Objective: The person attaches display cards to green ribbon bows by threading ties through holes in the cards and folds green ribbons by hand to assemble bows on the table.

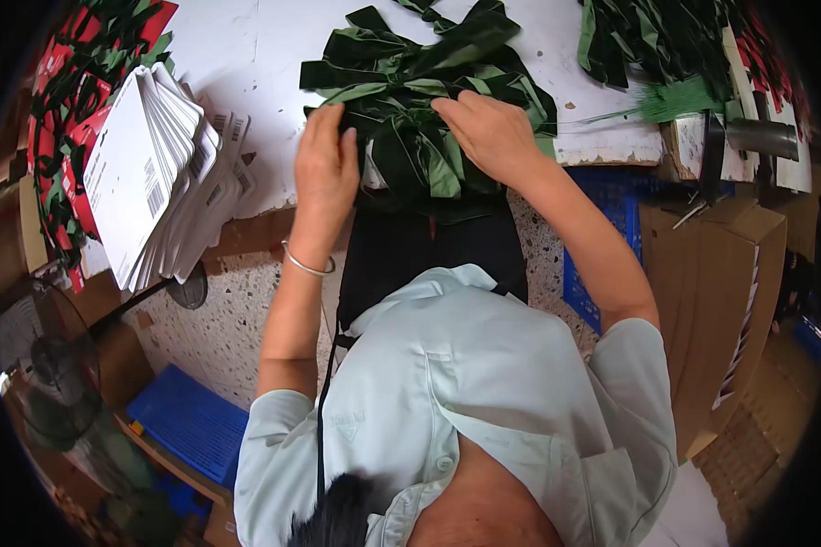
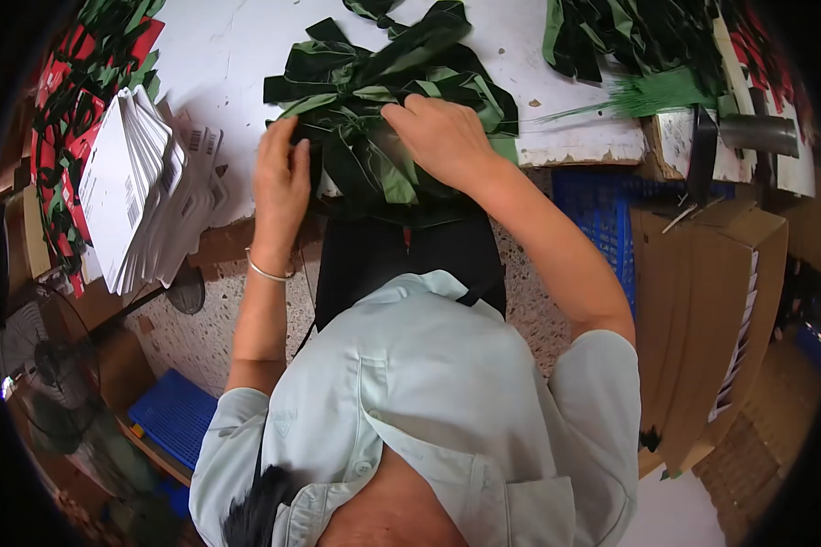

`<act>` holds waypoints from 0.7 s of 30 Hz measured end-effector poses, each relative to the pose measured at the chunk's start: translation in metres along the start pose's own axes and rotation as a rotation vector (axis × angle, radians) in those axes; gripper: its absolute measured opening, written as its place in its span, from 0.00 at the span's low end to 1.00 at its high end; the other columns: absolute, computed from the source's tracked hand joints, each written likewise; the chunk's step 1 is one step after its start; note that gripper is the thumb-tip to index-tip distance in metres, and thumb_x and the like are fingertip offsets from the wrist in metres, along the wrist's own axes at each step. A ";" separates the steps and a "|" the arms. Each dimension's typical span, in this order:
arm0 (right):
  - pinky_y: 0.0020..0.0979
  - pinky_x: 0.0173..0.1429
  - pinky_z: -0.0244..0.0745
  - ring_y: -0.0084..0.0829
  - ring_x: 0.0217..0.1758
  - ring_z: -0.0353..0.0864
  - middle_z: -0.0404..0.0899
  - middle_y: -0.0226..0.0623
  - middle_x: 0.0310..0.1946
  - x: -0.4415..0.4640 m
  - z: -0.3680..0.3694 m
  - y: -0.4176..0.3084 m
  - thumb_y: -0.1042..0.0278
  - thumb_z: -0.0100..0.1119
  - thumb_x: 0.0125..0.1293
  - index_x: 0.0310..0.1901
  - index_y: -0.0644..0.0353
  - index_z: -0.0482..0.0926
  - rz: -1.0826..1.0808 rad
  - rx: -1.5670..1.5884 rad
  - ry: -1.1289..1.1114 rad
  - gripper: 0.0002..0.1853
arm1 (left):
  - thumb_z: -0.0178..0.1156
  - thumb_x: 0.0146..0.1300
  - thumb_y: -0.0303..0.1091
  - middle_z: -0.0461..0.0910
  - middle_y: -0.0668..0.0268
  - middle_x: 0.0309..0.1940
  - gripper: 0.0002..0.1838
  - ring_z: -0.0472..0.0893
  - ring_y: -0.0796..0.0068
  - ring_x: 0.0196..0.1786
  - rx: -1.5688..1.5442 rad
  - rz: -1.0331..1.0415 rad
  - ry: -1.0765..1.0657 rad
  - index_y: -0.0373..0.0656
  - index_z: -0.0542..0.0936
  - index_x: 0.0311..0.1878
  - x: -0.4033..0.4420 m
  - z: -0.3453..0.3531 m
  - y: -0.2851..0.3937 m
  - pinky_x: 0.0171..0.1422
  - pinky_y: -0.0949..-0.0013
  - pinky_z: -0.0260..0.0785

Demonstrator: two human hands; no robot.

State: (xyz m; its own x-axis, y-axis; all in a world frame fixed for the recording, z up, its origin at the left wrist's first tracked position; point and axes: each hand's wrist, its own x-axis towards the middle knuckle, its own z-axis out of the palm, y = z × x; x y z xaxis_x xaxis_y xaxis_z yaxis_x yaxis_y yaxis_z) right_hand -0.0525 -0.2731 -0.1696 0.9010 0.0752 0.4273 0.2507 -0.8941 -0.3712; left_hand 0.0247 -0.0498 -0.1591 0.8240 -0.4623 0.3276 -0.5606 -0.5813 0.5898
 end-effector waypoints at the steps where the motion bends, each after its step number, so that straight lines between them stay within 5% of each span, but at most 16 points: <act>1: 0.35 0.28 0.70 0.35 0.27 0.76 0.70 0.33 0.25 -0.002 0.000 0.000 0.71 0.62 0.60 0.42 0.57 0.79 0.000 0.005 -0.005 0.09 | 0.56 0.64 0.28 0.73 0.42 0.54 0.17 0.74 0.43 0.56 0.133 -0.001 0.019 0.31 0.74 0.54 0.003 -0.003 -0.009 0.61 0.56 0.67; 6: 0.33 0.27 0.68 0.34 0.24 0.73 0.67 0.33 0.22 -0.005 -0.002 0.000 0.73 0.64 0.57 0.42 0.56 0.80 -0.049 0.036 0.062 0.10 | 0.59 0.62 0.28 0.74 0.45 0.54 0.18 0.74 0.48 0.55 0.064 -0.135 0.017 0.31 0.74 0.54 0.017 -0.023 -0.036 0.58 0.58 0.67; 11: 0.34 0.28 0.70 0.35 0.25 0.74 0.67 0.33 0.23 -0.011 -0.003 -0.002 0.75 0.62 0.56 0.42 0.57 0.79 -0.068 0.025 0.098 0.11 | 0.62 0.58 0.24 0.77 0.55 0.48 0.15 0.75 0.56 0.49 -0.005 0.106 0.236 0.37 0.77 0.50 0.002 -0.017 0.022 0.53 0.61 0.67; 15: 0.35 0.30 0.71 0.36 0.26 0.75 0.69 0.34 0.24 -0.013 -0.002 -0.001 0.77 0.60 0.55 0.39 0.58 0.76 -0.073 0.121 0.169 0.09 | 0.62 0.60 0.25 0.80 0.58 0.45 0.14 0.76 0.60 0.49 -0.137 0.137 -0.039 0.39 0.79 0.50 0.003 0.024 0.030 0.52 0.66 0.69; 21: 0.35 0.28 0.71 0.38 0.26 0.77 0.72 0.35 0.23 -0.011 -0.013 0.001 0.76 0.60 0.57 0.36 0.57 0.75 0.002 0.211 0.095 0.06 | 0.62 0.60 0.26 0.79 0.59 0.45 0.13 0.75 0.59 0.49 -0.231 0.050 -0.123 0.38 0.79 0.49 0.004 0.029 0.024 0.55 0.64 0.67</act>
State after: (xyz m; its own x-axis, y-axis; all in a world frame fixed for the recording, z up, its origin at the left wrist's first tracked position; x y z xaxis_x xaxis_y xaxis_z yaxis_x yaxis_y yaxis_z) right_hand -0.0672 -0.2801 -0.1640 0.8666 0.0223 0.4985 0.3263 -0.7811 -0.5324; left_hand 0.0119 -0.0845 -0.1649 0.7714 -0.5731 0.2765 -0.5553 -0.3941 0.7323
